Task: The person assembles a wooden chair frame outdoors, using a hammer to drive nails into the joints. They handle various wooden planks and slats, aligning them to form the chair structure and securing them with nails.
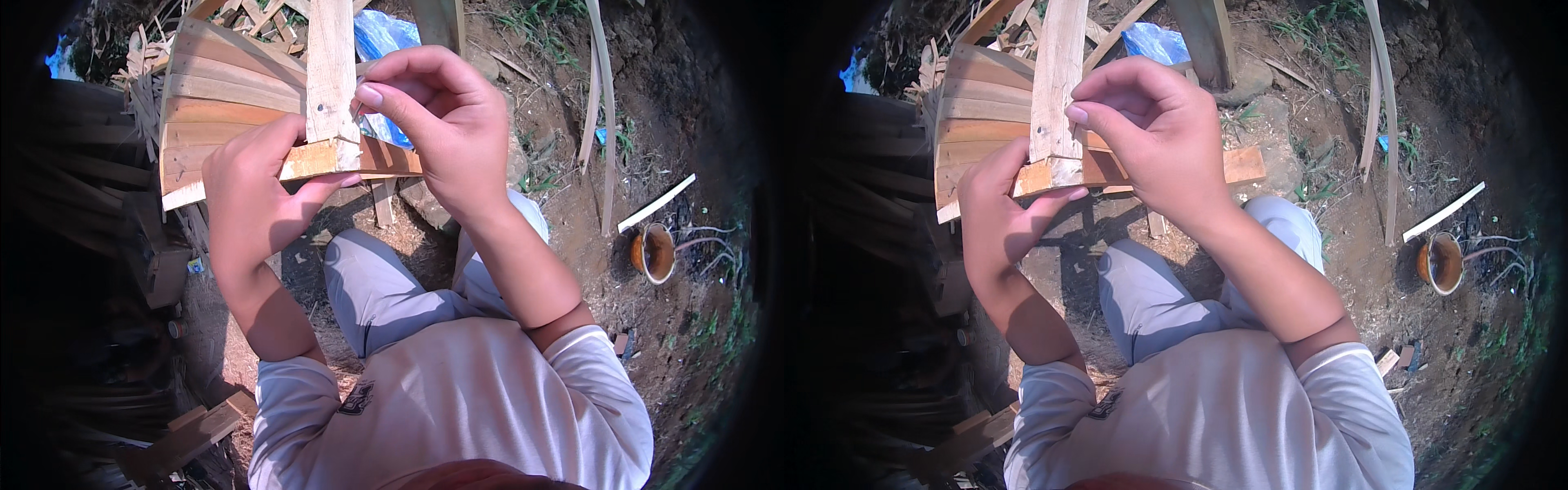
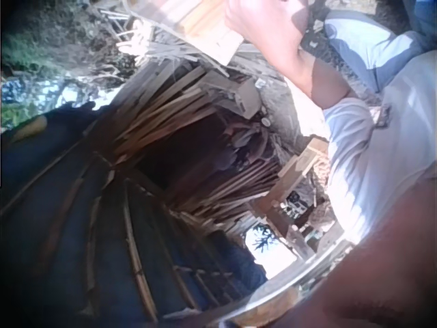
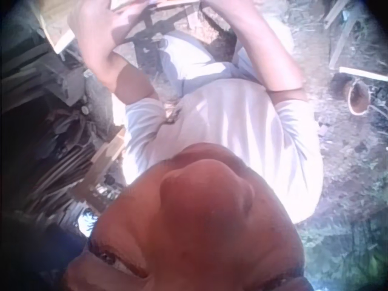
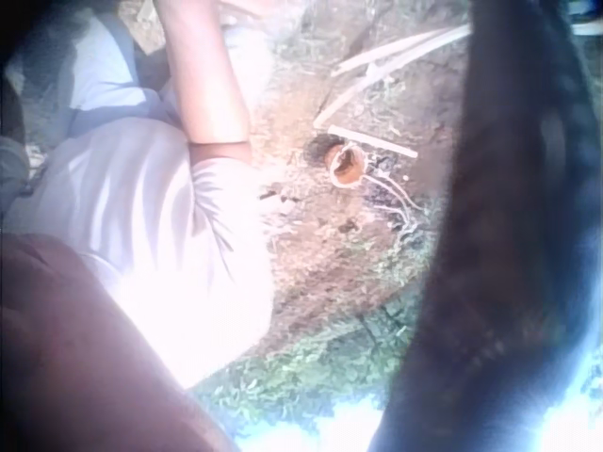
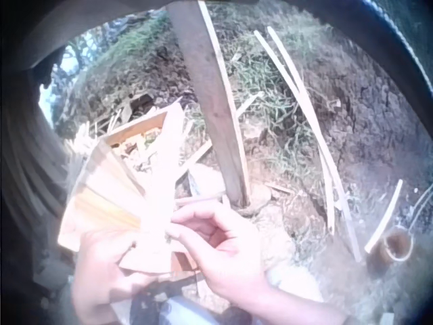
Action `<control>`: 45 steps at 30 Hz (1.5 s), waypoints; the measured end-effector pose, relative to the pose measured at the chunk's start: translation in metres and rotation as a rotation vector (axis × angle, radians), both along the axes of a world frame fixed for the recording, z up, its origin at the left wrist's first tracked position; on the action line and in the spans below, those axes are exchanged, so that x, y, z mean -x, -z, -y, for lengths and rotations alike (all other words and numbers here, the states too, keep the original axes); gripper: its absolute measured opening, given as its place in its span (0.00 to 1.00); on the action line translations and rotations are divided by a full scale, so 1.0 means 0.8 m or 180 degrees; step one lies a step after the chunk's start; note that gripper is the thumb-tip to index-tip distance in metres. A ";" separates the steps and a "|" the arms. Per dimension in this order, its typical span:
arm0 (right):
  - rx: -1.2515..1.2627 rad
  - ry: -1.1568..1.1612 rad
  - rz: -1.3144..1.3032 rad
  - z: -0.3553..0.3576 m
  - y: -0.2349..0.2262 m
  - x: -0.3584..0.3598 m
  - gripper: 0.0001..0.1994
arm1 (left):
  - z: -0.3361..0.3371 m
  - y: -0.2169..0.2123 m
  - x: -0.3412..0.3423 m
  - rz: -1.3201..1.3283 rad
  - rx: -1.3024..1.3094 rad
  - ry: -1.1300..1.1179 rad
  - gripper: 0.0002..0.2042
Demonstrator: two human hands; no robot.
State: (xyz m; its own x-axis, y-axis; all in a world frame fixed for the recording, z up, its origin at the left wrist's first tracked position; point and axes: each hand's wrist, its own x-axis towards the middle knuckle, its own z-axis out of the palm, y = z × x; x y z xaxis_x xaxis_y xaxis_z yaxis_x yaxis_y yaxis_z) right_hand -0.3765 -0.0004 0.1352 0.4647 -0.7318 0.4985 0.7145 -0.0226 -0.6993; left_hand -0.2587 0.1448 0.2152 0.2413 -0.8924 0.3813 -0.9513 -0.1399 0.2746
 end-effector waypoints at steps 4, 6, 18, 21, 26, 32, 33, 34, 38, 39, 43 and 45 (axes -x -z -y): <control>-0.0069 0.0005 0.0017 -0.001 0.006 -0.005 0.08 | 0.004 0.002 0.000 -0.0028 0.0108 0.0091 0.21; -0.0095 0.0046 0.0033 -0.001 0.008 -0.005 0.08 | 0.004 0.002 -0.002 -0.0262 0.0099 0.0115 0.21; -0.0266 -0.0176 0.0213 -0.002 0.025 -0.004 0.10 | 0.003 0.005 0.005 -0.0561 0.0056 -0.0010 0.21; -0.0514 -0.0127 0.0455 -0.006 0.028 -0.010 0.07 | 0.003 0.009 0.004 -0.0483 0.0158 0.0000 0.22; -0.0297 0.0189 0.0561 -0.009 0.033 -0.018 0.07 | 0.001 0.008 0.002 -0.0563 0.0097 -0.0016 0.23; 0.0455 0.1109 0.0602 -0.004 0.037 -0.029 0.07 | 0.001 0.009 -0.002 -0.0556 0.0112 0.0021 0.25; 0.0568 0.1198 0.0608 -0.003 0.039 -0.028 0.07 | 0.001 0.010 -0.002 -0.0567 0.0133 0.0026 0.25; 0.0679 0.1293 0.0613 -0.001 0.041 -0.026 0.07 | 0.002 0.009 -0.001 -0.0532 0.0111 0.0026 0.25; 0.0905 0.1262 0.0584 -0.005 0.047 -0.011 0.07 | 0.003 0.005 -0.002 -0.0431 0.0043 0.0088 0.25; 0.0975 0.1186 0.0507 -0.006 0.046 -0.006 0.08 | 0.002 0.003 -0.003 -0.0414 0.0033 0.0120 0.25; 0.0824 0.1188 0.0409 -0.006 0.044 -0.010 0.07 | 0.002 0.006 0.001 -0.0512 0.0085 0.0013 0.25; 0.0793 0.1272 0.0582 -0.003 0.045 -0.021 0.06 | 0.003 0.005 0.003 -0.0539 0.0100 -0.0024 0.25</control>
